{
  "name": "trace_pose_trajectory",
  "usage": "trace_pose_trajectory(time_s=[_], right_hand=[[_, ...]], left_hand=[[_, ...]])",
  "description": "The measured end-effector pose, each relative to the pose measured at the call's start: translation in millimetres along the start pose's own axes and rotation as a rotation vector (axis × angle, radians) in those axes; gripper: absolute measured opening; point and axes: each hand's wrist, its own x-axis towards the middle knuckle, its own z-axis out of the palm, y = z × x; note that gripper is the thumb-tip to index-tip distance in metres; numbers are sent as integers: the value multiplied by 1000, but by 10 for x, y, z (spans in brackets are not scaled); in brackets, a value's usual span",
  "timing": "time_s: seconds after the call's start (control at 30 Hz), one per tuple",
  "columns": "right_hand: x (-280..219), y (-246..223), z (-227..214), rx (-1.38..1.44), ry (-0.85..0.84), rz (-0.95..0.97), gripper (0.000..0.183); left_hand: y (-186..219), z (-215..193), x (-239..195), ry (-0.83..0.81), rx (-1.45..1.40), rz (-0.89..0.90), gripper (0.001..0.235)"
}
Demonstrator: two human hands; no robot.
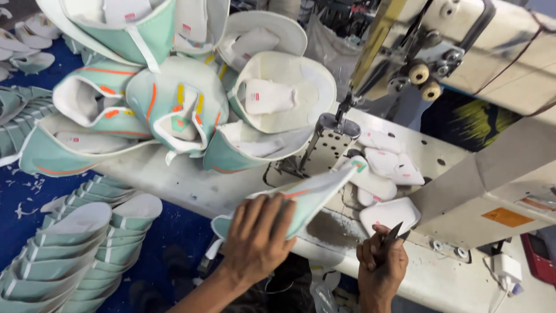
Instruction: The person uses a pair of scissors to trim excess threads and fabric from the interior and exterior of light blue and white shoes. The person handles the shoes one by one, turning them over to access different areas, and places the finished items on a pile.
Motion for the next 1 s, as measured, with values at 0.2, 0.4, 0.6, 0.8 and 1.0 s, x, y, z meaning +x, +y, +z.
trace_pose_trajectory(time_s=[0.2,0.4,0.6,0.8,1.0], right_hand=[[-2,-58,270,-202,-35,-23,38],[-62,-121,445,-674,130,-12,39],[-66,-5,269,-1027,267,172,44],[-87,143,202,-976,328,290,35],[-94,442,-28,-744,300,369,35]], left_hand=[[217,200,270,-144,104,233,47],[490,290,23,-214,225,382,45],[575,707,-534,-134,248,439,39],[548,776,-735,-125,256,489,37],[523,1059,-1086,-266,187,553,35]])
